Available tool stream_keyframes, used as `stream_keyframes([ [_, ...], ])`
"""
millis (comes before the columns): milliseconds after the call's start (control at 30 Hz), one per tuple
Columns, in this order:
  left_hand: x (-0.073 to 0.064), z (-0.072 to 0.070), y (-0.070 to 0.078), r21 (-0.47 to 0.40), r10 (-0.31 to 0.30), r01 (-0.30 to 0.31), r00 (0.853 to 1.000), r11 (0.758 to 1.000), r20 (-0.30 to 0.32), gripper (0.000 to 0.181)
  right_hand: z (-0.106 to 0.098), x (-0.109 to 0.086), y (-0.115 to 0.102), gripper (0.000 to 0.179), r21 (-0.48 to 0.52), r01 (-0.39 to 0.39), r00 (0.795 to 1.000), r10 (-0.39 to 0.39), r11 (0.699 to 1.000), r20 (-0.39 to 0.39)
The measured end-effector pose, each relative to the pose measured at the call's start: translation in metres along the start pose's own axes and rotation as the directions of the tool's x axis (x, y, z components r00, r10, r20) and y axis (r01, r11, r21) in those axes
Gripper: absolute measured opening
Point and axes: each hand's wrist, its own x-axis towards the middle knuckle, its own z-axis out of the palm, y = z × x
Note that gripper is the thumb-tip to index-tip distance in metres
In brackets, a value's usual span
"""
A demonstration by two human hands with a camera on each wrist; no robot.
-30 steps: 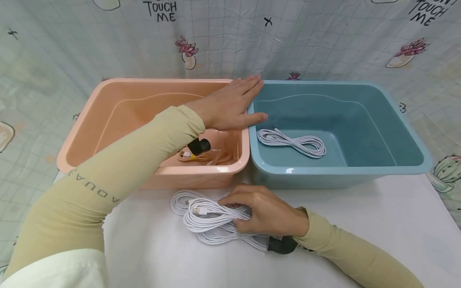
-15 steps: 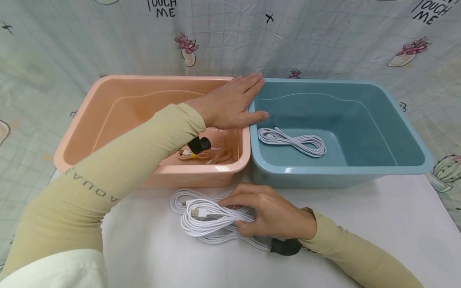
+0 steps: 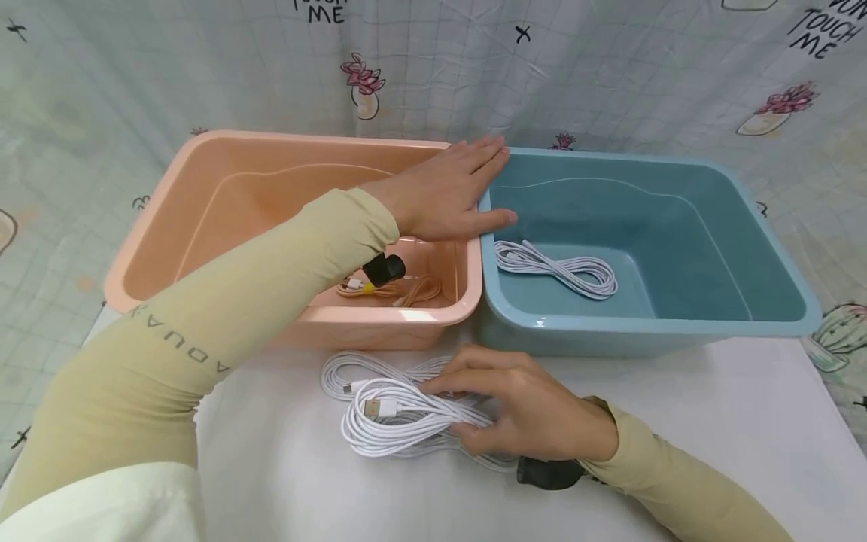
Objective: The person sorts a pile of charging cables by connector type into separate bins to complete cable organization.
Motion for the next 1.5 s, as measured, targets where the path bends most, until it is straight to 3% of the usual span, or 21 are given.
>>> stream_keyframes([
  [400,-0.002,0.001,-0.001,-0.006,0.004,-0.004,1.0,1.0,-0.01,0.091,-0.014,-0.002,-0.015,0.053,0.022,0.131,0.99,-0.13,0.991,-0.053],
  [633,0.001,0.0,0.001,0.003,0.016,-0.016,1.0,1.0,-0.011,0.09,-0.028,-0.005,-0.025,0.054,-0.016,0.154,0.984,-0.154,0.988,-0.089],
  [867,0.0,0.0,0.001,-0.003,0.008,-0.008,1.0,1.0,-0.011,0.09,-0.042,-0.004,-0.032,0.051,-0.059,0.256,0.956,-0.262,0.965,-0.133],
  [1133,0.0,0.001,-0.001,-0.007,0.012,-0.013,1.0,1.0,-0.018,0.09,-0.056,-0.004,-0.038,0.045,-0.059,0.312,0.938,-0.317,0.948,-0.14],
  [1233,0.0,0.001,-0.001,-0.008,0.014,-0.014,1.0,1.0,-0.022,0.09,-0.06,-0.004,-0.039,0.046,-0.069,0.317,0.936,-0.323,0.946,-0.142],
  [1500,0.0,0.001,-0.001,-0.015,0.025,-0.026,0.999,1.0,-0.031,0.089,-0.076,-0.009,-0.039,0.048,-0.06,0.251,0.954,-0.257,0.966,-0.157],
])
